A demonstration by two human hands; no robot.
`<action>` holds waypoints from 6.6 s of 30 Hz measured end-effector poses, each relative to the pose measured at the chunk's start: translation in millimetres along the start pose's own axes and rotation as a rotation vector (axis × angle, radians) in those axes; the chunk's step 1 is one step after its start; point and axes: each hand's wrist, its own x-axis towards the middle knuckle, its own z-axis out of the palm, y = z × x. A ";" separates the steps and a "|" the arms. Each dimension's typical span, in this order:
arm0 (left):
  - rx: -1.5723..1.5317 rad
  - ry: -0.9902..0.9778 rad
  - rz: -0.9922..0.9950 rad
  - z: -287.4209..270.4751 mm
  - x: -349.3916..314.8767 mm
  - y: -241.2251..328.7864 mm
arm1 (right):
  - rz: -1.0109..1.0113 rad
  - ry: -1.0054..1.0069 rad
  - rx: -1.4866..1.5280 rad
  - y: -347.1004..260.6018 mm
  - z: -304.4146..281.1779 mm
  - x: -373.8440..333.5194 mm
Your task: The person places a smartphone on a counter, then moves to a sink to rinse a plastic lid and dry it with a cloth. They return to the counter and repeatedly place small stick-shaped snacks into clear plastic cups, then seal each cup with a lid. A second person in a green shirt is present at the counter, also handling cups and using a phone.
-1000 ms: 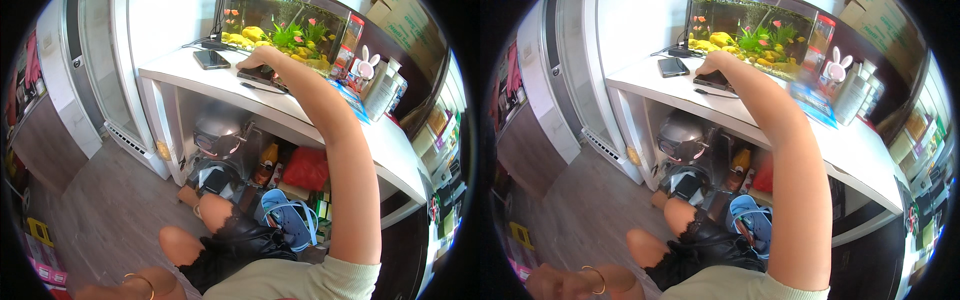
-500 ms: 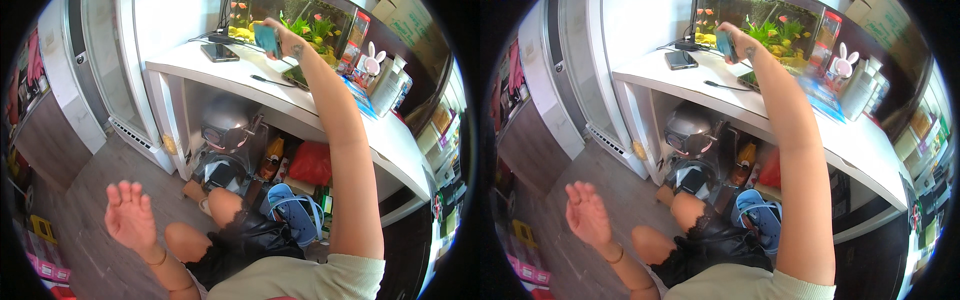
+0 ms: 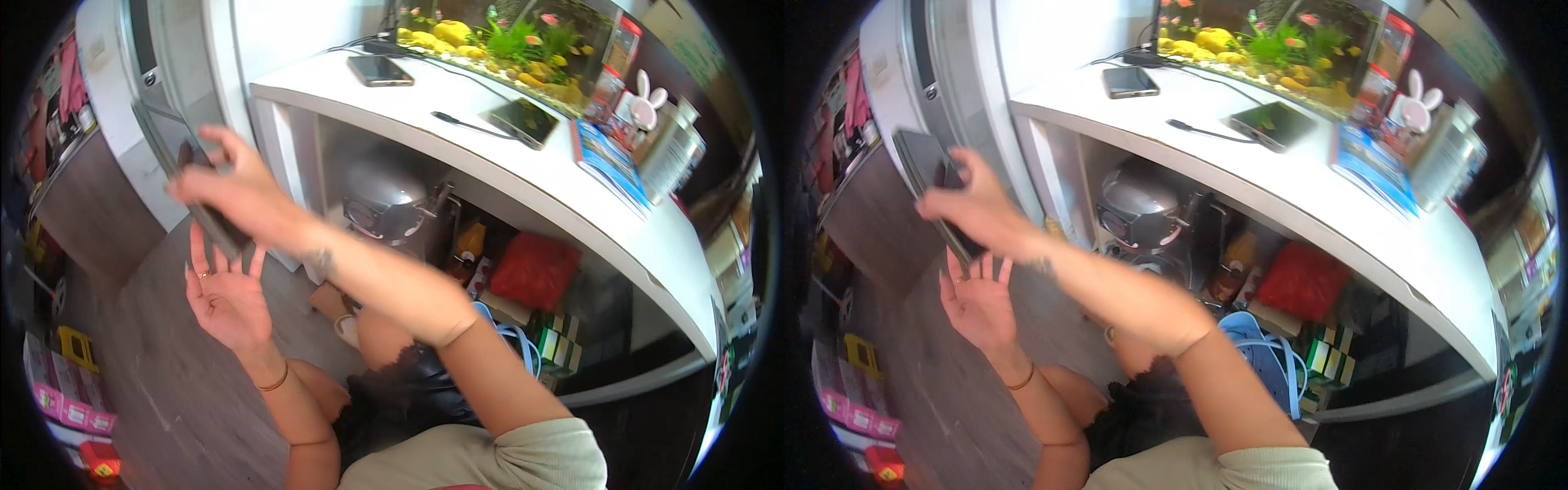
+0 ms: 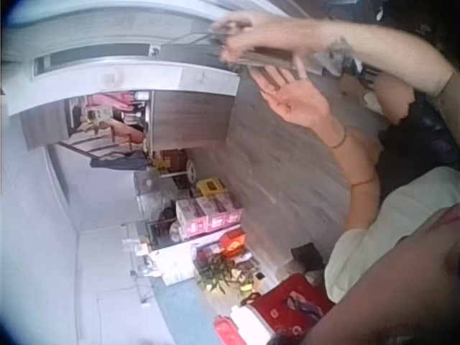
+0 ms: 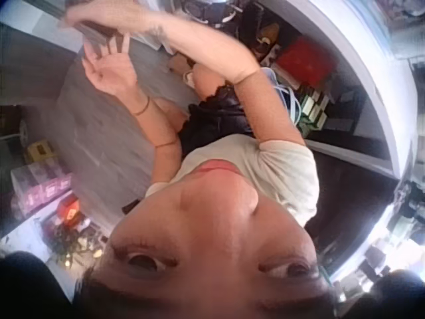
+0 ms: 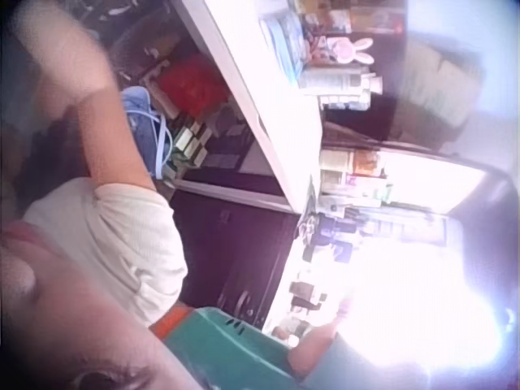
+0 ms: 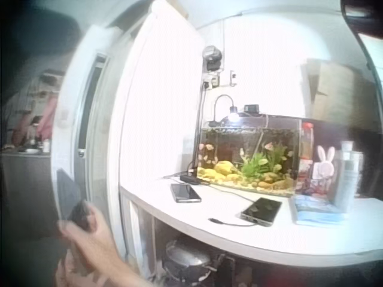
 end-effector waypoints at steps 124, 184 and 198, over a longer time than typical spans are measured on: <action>1.014 0.796 -1.400 -121.0 126.3 165.5 | 0.736 0.865 -1.562 -121.0 -235.8 45.3; 0.219 1.956 -0.106 -448.3 236.3 831.2 | 1.364 -0.581 -0.480 523.9 454.9 665.4; 0.919 1.159 -0.054 -600.8 696.8 1156.2 | 1.440 0.095 -0.343 538.3 576.8 621.4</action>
